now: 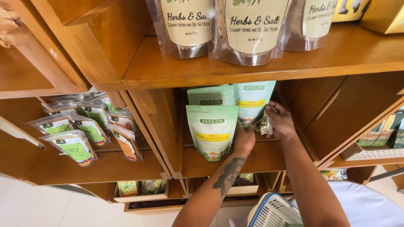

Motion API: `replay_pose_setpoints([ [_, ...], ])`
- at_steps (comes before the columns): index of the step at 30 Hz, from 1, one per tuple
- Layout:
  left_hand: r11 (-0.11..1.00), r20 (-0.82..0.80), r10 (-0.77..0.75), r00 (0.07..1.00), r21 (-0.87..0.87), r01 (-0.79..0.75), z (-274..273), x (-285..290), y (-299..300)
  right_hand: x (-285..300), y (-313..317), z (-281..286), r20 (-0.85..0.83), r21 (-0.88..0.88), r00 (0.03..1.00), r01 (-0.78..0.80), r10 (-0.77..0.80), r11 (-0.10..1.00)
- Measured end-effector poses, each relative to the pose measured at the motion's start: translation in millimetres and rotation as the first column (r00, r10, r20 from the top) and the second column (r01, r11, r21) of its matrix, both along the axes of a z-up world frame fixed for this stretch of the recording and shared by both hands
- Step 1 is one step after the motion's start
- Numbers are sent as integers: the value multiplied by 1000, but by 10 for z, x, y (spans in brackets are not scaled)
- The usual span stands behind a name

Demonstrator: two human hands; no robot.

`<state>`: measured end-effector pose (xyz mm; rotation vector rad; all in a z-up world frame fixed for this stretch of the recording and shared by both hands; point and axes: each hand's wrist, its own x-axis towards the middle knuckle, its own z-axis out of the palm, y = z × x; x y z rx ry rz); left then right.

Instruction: The recorder is wiping down product pouches and cleaning the wooden shelves in a store before organizing the items.

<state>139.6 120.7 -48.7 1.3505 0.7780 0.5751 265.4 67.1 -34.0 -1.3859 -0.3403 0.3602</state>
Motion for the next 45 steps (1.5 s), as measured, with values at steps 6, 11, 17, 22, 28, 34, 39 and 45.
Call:
replay_pose_setpoints([
  [6,999,-43,27,999,26,-26,-307,109,104,-54,-18,21,23,-36,999,-24,25,999],
  [11,997,9,72,997,-28,-72,73,-77,25,-20,-8,-85,18,-41,1000,-22,23,999],
  [17,994,-1,24,1000,-107,-24,-34,-24,142,-11,64,-110,26,-55,1000,-5,6,998],
  [22,996,-40,19,999,-86,-22,26,-27,138,32,54,-201,9,-60,1000,17,-16,998],
  [28,1000,-10,8,1000,18,-8,-3,-54,89,-156,-60,8,72,-104,994,87,-79,991],
  [34,993,24,-90,996,76,88,411,-394,-209,-313,-435,-62,157,-217,979,161,-129,963],
  [39,992,97,-87,992,99,77,327,-577,-592,-835,-944,141,133,-255,989,103,-70,961],
  [45,989,253,-120,960,-55,138,690,-1058,-1410,-1875,-1691,482,70,-268,998,14,5,963],
])
